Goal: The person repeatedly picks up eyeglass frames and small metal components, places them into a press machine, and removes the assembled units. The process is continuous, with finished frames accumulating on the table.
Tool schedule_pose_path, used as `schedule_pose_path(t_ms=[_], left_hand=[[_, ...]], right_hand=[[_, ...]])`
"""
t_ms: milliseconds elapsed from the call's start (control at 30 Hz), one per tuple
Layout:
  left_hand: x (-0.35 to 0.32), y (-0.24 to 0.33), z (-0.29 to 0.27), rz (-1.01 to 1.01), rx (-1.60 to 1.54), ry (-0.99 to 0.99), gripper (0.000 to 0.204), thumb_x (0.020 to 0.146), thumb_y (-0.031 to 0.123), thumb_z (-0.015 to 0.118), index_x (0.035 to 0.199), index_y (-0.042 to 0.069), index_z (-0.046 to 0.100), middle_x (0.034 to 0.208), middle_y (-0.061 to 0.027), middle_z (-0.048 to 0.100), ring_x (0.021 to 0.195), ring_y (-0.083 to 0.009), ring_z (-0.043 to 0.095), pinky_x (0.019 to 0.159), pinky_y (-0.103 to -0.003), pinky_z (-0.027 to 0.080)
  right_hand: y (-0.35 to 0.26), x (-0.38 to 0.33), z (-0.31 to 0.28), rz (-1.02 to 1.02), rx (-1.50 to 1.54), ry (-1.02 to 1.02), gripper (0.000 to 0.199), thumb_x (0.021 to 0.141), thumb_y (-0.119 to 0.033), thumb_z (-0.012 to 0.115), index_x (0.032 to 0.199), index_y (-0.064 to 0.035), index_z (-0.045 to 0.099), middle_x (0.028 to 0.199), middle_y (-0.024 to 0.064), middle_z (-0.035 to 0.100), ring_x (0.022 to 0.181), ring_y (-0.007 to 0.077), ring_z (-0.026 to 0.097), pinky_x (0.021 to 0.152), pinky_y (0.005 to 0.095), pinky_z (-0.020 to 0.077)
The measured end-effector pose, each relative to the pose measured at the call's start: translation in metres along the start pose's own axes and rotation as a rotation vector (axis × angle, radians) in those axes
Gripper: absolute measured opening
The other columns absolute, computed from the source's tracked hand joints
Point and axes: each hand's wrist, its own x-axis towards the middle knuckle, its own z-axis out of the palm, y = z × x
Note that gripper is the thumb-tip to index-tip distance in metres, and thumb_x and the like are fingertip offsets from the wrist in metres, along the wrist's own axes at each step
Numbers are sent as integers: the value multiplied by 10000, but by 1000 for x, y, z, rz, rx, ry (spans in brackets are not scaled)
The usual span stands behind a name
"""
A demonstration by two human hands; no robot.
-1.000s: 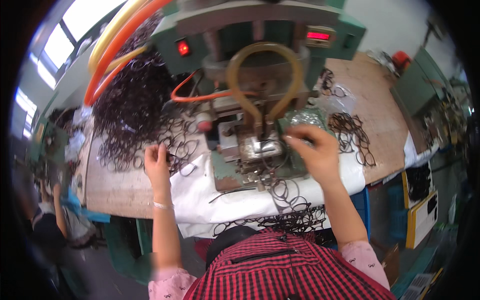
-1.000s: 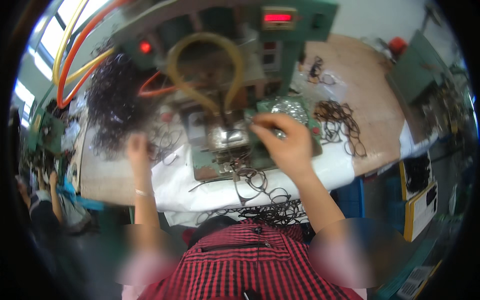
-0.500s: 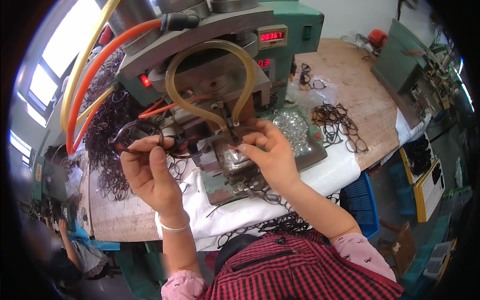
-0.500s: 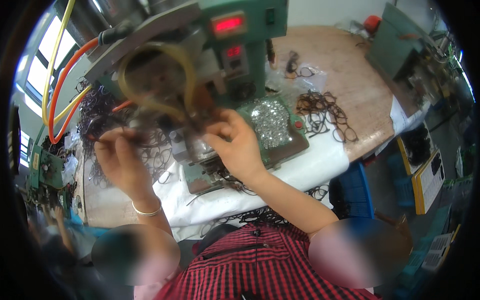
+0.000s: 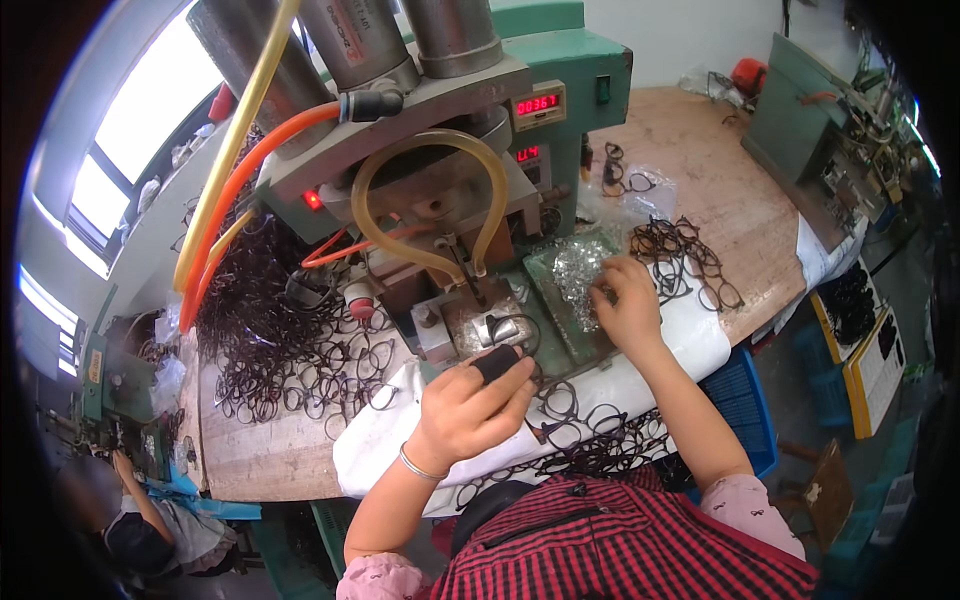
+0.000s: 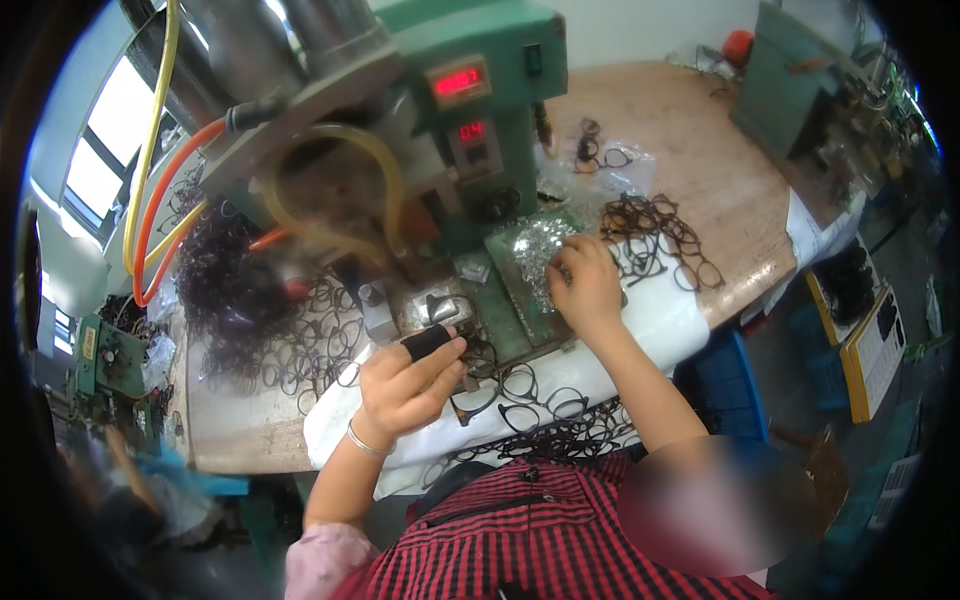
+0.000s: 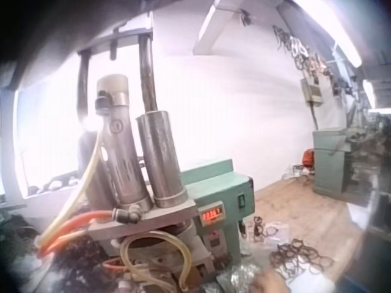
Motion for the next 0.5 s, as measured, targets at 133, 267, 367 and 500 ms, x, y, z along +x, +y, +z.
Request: schedule_pose_path(t_ms=[133, 267, 367, 500], left_hand=[[-5, 0, 2, 22, 8, -29, 226, 721, 56, 781, 901, 92, 650, 1014, -55, 741, 754, -180, 677, 568, -279, 536], [-11, 5, 1, -54, -63, -9, 214, 740, 50, 768, 923, 67, 658, 1046, -83, 733, 830, -209, 693, 692, -322, 573], [-26, 15, 4, -179, -164, 28, 225, 767, 36, 742, 981, 36, 672, 1138, -120, 707, 995, -272, 688, 868, -392, 567], [-56, 47, -7, -398, -33, 85, 272, 782, 9, 703, 1047, 66, 711, 1183, -126, 691, 1117, -319, 656, 958, -441, 528]], right_hand=[[-4, 2, 3, 80, 80, -4, 82, 777, -81, 697, 849, -42, 700, 987, 129, 697, 963, 303, 642, 816, 417, 508], [-1, 5, 4, 64, 233, 28, 155, 849, -76, 676, 986, -19, 721, 950, 145, 710, 868, 289, 673, 782, 358, 524], [11, 4, 5, 114, 286, 182, 119, 858, -56, 683, 963, -17, 722, 912, 116, 717, 817, 230, 661, 743, 327, 505], [10, -7, -6, 285, 396, 74, 114, 892, -44, 676, 991, 2, 708, 909, 70, 709, 812, 135, 639, 748, 261, 490]])
